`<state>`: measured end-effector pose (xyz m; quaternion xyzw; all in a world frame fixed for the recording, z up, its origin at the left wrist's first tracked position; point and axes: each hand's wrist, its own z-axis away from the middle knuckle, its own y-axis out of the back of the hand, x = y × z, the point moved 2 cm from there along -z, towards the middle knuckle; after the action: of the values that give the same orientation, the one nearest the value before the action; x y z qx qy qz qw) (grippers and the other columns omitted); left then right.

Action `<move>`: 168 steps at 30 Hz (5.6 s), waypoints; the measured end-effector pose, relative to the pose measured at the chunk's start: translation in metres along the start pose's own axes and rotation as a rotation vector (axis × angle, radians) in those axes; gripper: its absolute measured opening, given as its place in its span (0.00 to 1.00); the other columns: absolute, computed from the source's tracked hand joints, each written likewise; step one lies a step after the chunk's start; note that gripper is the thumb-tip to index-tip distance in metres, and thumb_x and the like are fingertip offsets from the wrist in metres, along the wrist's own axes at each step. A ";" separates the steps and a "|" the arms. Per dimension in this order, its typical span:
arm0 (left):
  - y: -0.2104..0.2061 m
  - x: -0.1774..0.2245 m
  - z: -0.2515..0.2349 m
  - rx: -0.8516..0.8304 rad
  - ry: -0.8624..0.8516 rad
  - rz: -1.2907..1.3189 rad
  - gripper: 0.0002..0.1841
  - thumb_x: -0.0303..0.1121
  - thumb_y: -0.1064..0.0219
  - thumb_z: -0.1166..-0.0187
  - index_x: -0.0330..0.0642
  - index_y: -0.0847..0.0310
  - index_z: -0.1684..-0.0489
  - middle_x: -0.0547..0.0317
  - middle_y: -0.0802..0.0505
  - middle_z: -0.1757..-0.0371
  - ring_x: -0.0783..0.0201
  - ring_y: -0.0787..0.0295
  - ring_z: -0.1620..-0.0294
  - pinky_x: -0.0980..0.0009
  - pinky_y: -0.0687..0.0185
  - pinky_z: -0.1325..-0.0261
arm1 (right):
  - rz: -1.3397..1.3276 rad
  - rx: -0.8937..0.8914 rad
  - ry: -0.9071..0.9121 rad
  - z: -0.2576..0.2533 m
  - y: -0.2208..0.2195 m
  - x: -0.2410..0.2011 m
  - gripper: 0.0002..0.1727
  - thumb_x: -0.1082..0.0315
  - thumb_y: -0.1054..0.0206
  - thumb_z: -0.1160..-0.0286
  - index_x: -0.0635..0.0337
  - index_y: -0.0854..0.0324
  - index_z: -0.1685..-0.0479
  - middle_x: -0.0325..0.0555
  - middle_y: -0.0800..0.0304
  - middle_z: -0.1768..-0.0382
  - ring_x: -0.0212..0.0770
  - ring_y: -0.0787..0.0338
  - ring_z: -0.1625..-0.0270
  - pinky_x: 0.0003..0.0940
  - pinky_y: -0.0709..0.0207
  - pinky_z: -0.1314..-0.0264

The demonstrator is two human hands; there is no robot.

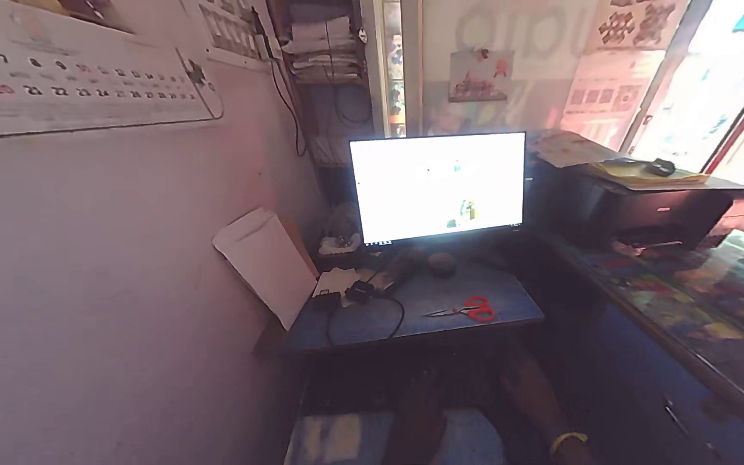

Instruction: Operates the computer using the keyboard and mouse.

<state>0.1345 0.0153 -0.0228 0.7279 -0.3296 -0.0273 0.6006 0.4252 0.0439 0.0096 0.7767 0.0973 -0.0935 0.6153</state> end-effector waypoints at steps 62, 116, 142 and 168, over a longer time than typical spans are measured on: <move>0.011 0.010 0.001 -0.053 0.027 0.014 0.28 0.55 0.48 0.11 0.49 0.20 0.22 0.51 0.33 0.08 0.49 0.44 0.06 0.44 0.56 0.06 | -0.060 0.012 -0.058 -0.001 0.007 0.000 0.33 0.55 0.33 0.26 0.51 0.26 0.17 0.61 0.24 0.21 0.62 0.24 0.19 0.56 0.29 0.19; 0.013 0.011 0.003 0.002 0.041 0.093 0.27 0.52 0.43 0.13 0.44 0.19 0.24 0.48 0.30 0.10 0.47 0.38 0.09 0.45 0.50 0.07 | -0.116 -0.047 -0.123 0.004 0.007 0.000 0.39 0.51 0.34 0.25 0.61 0.31 0.15 0.59 0.34 0.13 0.56 0.32 0.12 0.52 0.36 0.12; 0.011 0.014 0.004 -0.052 0.085 0.005 0.31 0.54 0.46 0.12 0.36 0.20 0.26 0.48 0.31 0.10 0.47 0.39 0.08 0.47 0.50 0.07 | -0.111 -0.005 0.028 0.006 0.003 0.003 0.34 0.53 0.32 0.27 0.46 0.26 0.17 0.55 0.27 0.17 0.57 0.26 0.16 0.54 0.30 0.16; 0.009 0.009 0.004 -0.049 0.074 -0.001 0.31 0.56 0.47 0.12 0.41 0.19 0.25 0.51 0.30 0.10 0.50 0.41 0.07 0.48 0.51 0.07 | -0.101 0.013 0.046 0.004 0.005 -0.001 0.29 0.55 0.34 0.24 0.47 0.20 0.22 0.54 0.25 0.18 0.57 0.24 0.18 0.53 0.27 0.19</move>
<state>0.1360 0.0067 -0.0125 0.7135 -0.3062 -0.0089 0.6301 0.4258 0.0387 0.0135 0.7766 0.1496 -0.1071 0.6025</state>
